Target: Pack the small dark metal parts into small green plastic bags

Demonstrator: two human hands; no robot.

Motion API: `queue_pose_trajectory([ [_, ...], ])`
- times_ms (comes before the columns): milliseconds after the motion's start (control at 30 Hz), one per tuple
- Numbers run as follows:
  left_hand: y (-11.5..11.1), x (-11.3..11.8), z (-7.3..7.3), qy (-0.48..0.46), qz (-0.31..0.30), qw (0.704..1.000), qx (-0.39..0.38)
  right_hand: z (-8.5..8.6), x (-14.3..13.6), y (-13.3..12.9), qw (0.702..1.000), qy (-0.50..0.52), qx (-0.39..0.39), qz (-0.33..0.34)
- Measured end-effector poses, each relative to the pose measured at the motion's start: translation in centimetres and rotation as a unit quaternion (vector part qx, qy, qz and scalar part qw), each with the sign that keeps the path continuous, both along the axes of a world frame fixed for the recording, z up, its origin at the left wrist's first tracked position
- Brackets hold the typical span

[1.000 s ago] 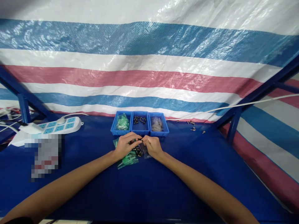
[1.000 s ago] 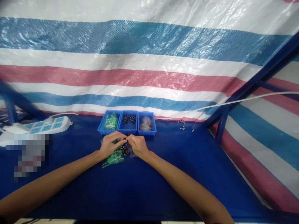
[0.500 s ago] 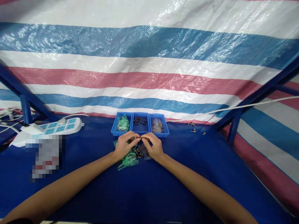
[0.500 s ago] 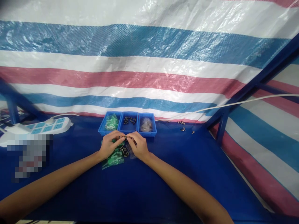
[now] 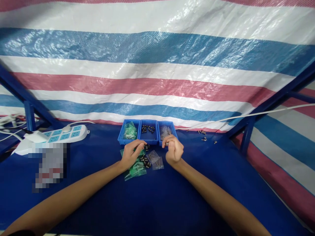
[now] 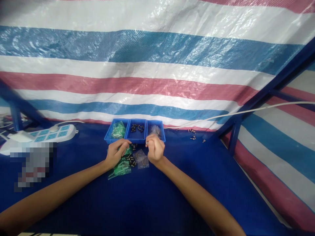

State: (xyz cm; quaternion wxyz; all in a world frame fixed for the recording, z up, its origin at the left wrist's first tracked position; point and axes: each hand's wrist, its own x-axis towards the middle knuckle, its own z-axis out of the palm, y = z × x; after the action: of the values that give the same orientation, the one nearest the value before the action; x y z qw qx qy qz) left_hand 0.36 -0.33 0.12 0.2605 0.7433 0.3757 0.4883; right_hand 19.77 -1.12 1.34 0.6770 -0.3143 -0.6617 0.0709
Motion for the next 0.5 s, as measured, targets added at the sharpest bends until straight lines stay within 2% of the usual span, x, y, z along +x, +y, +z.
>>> queue_pose_trajectory([
  [67,0.0,0.0,-0.2,-0.006,0.002,1.0,-0.001,1.2,0.7,0.3,0.998,0.003,0.051,-0.037],
  [133,0.1,0.0,-0.3,-0.011,0.004,1.0,-0.002,2.5,1.2,0.7,0.995,-0.033,0.061,-0.073],
  [233,0.2,0.0,-0.4,-0.016,0.007,1.0,-0.007,3.9,1.8,1.4,0.977,-0.188,-0.044,-0.087],
  [300,0.2,-0.1,-0.4,-0.019,0.009,1.0,-0.007,4.3,1.8,1.7,0.962,-0.235,-0.106,-0.09],
  [400,0.1,-0.1,-0.3,-0.024,0.008,1.0,-0.007,4.0,1.4,1.7,0.94,-0.293,-0.173,-0.037],
  [500,0.1,0.0,-0.3,-0.036,0.013,0.999,-0.007,3.0,0.7,1.3,0.895,-0.392,-0.208,0.035],
])
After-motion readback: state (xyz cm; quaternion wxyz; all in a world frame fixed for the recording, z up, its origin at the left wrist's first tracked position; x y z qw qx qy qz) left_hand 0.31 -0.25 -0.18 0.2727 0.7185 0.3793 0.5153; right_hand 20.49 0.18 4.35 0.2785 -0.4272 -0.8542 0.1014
